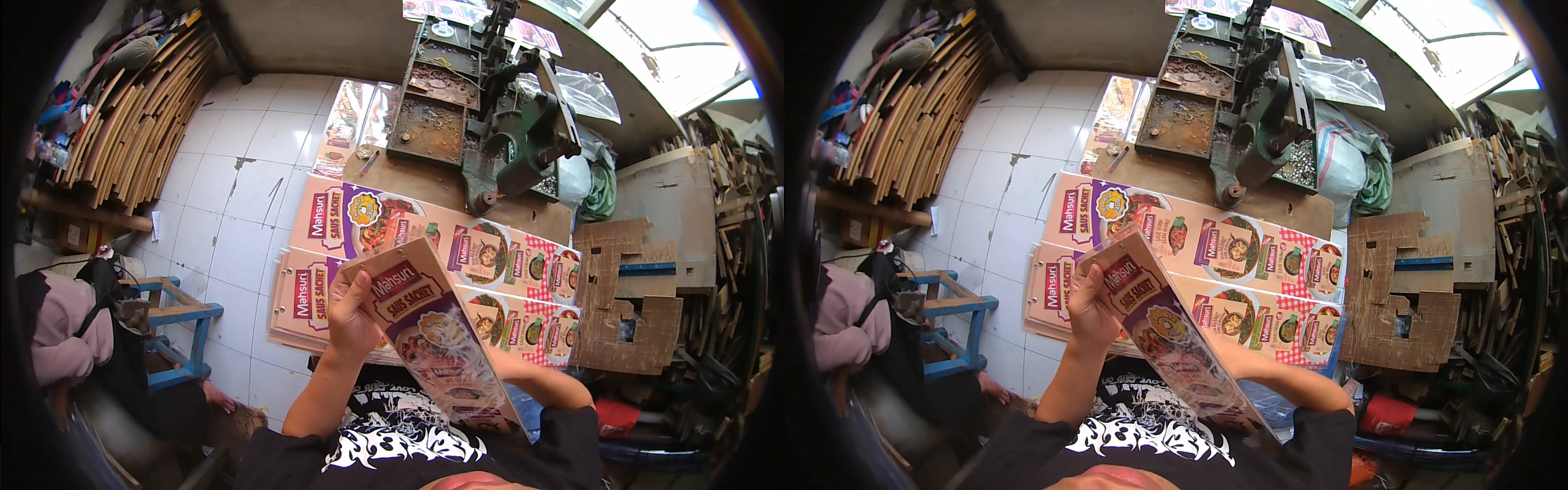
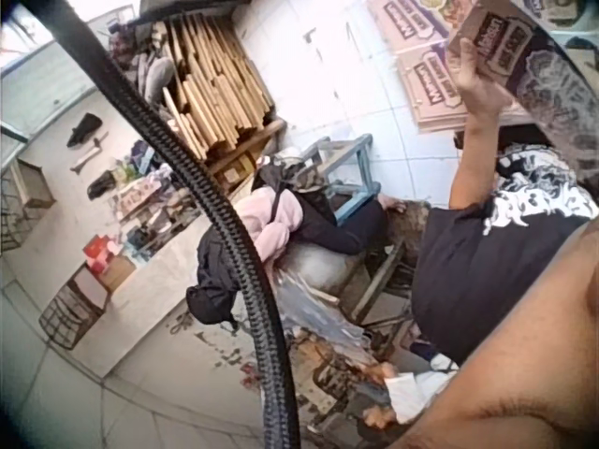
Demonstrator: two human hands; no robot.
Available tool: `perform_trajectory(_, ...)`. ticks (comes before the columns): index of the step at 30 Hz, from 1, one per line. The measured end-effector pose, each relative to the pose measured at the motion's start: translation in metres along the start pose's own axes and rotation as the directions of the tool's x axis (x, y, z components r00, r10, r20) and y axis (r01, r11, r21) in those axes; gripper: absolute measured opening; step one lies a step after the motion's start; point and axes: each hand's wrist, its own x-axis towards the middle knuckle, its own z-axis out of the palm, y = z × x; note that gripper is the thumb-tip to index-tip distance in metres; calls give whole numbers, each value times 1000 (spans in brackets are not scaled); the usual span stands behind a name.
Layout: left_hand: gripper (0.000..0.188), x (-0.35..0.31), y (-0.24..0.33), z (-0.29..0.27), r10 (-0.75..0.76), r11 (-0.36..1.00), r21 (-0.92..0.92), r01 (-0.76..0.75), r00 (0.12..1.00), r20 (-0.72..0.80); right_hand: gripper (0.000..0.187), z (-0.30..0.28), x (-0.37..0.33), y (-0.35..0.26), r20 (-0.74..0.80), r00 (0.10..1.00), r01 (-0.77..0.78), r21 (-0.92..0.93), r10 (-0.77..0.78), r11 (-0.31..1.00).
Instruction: The person places a metal plate on a work surface, inserts small metal rivets into pre-punched holes of decorative plastic sheets, and stacks the completed sheets into a pile.
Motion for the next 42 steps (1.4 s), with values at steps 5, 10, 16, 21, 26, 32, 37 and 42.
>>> perform_trajectory(5,24,3,4,-15,1,1000,0,-1,999,-44,21,-36,57,-58,-249,872,87,-768,-422,635)
perform_trajectory(10,24,11,-5,-15,45,999,13,-45,999,0,17,-78,153,-82,-177,727,90,-933,-663,347)
perform_trajectory(16,24,9,-6,-23,54,998,-35,-54,999,1,17,-134,232,-83,-158,522,-239,-970,-838,34)
perform_trajectory(21,14,9,-4,-18,19,998,-63,-24,997,-72,17,-161,248,-83,-334,631,-623,-756,-701,-201)
perform_trajectory(26,17,8,-6,-18,38,999,-17,-39,997,-69,11,-174,253,-75,-378,575,-684,-708,-725,-174)
perform_trajectory(32,19,10,-7,-12,44,999,17,-42,996,-77,14,-118,212,-98,-359,597,-163,-930,-718,329)
perform_trajectory(37,19,9,-8,-13,108,987,133,-92,987,-119,11,-57,123,-116,-407,669,114,-771,-622,627)
perform_trajectory(42,19,8,-14,-10,129,971,220,-92,979,-160,14,-41,48,-98,-464,715,288,-487,-523,825)
